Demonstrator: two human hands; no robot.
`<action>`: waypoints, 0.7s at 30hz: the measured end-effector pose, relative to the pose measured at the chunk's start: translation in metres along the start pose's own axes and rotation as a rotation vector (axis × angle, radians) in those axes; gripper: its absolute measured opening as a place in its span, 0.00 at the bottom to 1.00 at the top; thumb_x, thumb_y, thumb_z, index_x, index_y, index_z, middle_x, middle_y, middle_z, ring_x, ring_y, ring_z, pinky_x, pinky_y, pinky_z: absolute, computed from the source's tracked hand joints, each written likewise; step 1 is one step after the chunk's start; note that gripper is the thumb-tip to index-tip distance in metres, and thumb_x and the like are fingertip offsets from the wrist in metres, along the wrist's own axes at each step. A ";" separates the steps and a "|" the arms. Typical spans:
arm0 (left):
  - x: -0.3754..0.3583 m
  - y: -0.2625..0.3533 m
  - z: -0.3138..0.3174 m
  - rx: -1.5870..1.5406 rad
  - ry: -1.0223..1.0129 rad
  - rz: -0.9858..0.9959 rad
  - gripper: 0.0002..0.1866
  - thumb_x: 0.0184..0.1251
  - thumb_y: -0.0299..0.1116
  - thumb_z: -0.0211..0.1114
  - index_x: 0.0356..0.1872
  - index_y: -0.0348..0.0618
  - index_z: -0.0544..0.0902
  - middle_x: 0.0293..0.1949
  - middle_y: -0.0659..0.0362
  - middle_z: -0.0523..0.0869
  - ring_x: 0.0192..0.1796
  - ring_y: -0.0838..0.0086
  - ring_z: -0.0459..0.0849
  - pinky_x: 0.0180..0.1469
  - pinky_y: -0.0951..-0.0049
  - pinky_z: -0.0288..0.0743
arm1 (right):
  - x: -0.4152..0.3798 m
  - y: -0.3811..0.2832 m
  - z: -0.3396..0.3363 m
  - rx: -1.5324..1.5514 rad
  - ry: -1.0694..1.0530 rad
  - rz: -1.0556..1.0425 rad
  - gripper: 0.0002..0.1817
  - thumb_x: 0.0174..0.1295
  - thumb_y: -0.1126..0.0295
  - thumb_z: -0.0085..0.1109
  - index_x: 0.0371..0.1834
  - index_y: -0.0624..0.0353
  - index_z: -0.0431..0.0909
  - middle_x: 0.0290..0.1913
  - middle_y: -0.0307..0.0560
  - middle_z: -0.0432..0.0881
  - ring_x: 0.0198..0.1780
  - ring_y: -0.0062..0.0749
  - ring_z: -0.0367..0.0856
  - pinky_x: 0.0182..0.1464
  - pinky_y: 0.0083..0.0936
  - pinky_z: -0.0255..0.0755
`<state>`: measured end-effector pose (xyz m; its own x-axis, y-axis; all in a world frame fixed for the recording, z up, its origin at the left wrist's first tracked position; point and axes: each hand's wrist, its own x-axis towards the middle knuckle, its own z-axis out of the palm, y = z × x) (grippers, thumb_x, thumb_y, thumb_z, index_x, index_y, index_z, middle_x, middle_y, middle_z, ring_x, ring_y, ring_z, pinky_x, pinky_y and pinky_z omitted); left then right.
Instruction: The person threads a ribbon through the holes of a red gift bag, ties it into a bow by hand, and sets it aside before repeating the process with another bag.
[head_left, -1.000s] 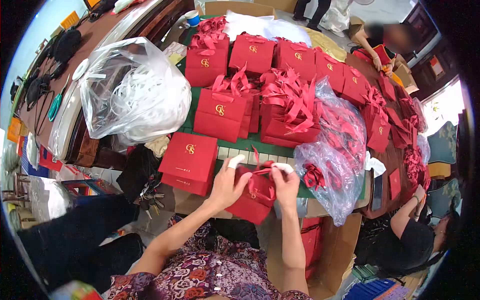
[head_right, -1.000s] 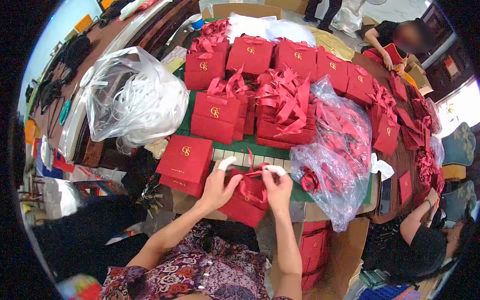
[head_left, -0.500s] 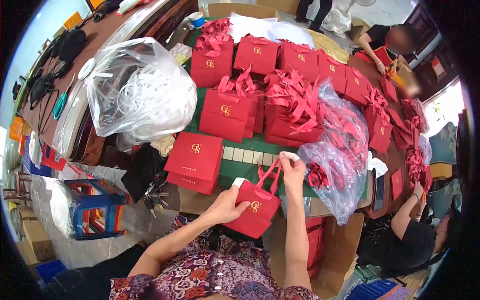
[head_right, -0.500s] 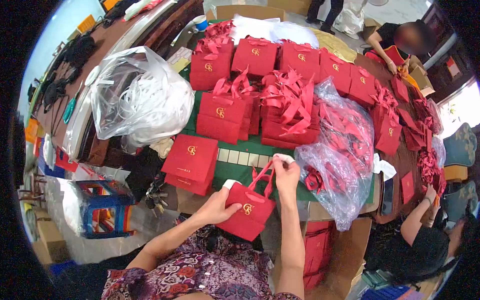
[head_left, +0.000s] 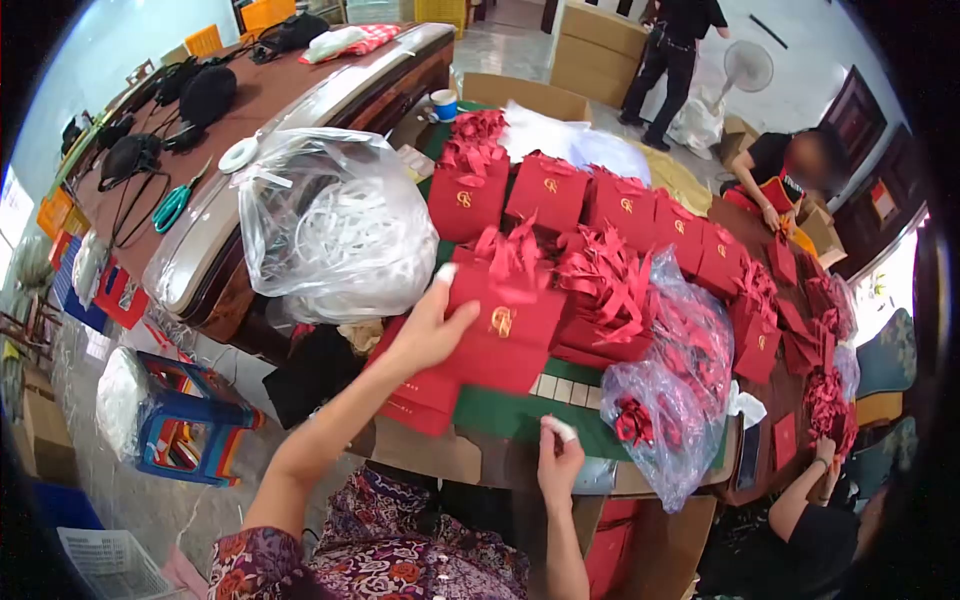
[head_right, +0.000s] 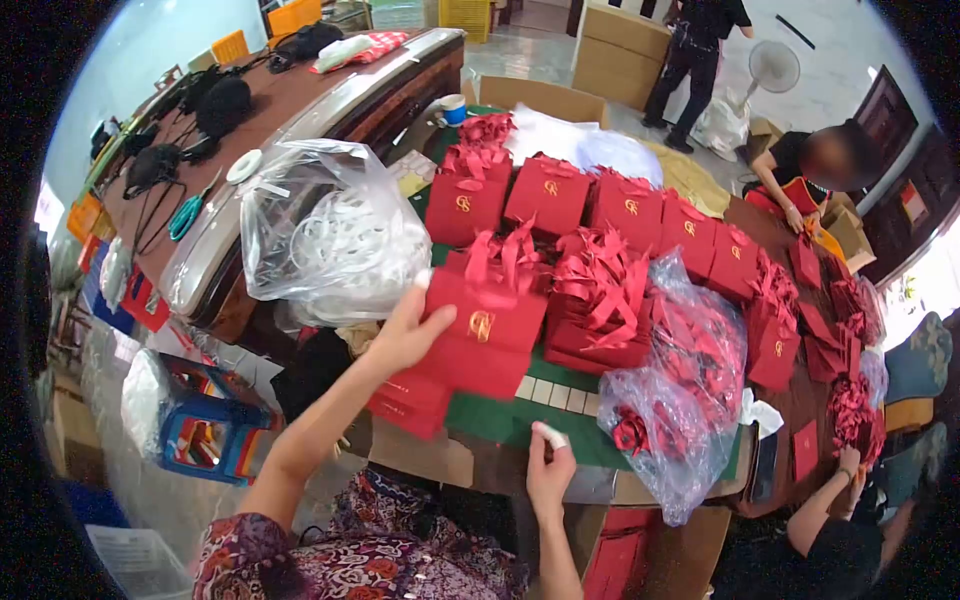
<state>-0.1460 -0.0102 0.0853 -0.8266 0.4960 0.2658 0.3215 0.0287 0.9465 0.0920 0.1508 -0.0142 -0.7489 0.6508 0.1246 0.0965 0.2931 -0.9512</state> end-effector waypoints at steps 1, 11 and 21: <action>0.017 -0.004 -0.006 0.001 0.003 0.025 0.27 0.71 0.29 0.63 0.66 0.27 0.65 0.57 0.48 0.80 0.62 0.65 0.77 0.65 0.67 0.69 | -0.005 -0.006 0.002 -0.046 -0.044 -0.003 0.08 0.70 0.75 0.59 0.48 0.64 0.83 0.39 0.37 0.81 0.39 0.19 0.76 0.42 0.16 0.71; 0.043 -0.092 -0.018 0.419 0.105 -0.066 0.23 0.64 0.31 0.68 0.58 0.35 0.75 0.48 0.41 0.83 0.52 0.48 0.82 0.55 0.57 0.74 | -0.025 -0.034 0.044 -0.204 -0.204 -0.214 0.11 0.63 0.76 0.66 0.49 0.57 0.85 0.38 0.47 0.82 0.37 0.33 0.81 0.39 0.26 0.76; 0.041 -0.102 -0.006 0.696 0.182 0.058 0.37 0.63 0.28 0.68 0.71 0.29 0.61 0.63 0.30 0.70 0.64 0.34 0.70 0.67 0.51 0.67 | 0.023 -0.051 0.106 -0.333 -0.319 -0.656 0.21 0.53 0.77 0.69 0.52 0.52 0.86 0.47 0.45 0.83 0.53 0.45 0.80 0.52 0.36 0.78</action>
<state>-0.2149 0.0020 0.0008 -0.8435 0.3626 0.3963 0.5371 0.5831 0.6095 0.0005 0.0770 0.0072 -0.8673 0.0561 0.4946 -0.2757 0.7731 -0.5712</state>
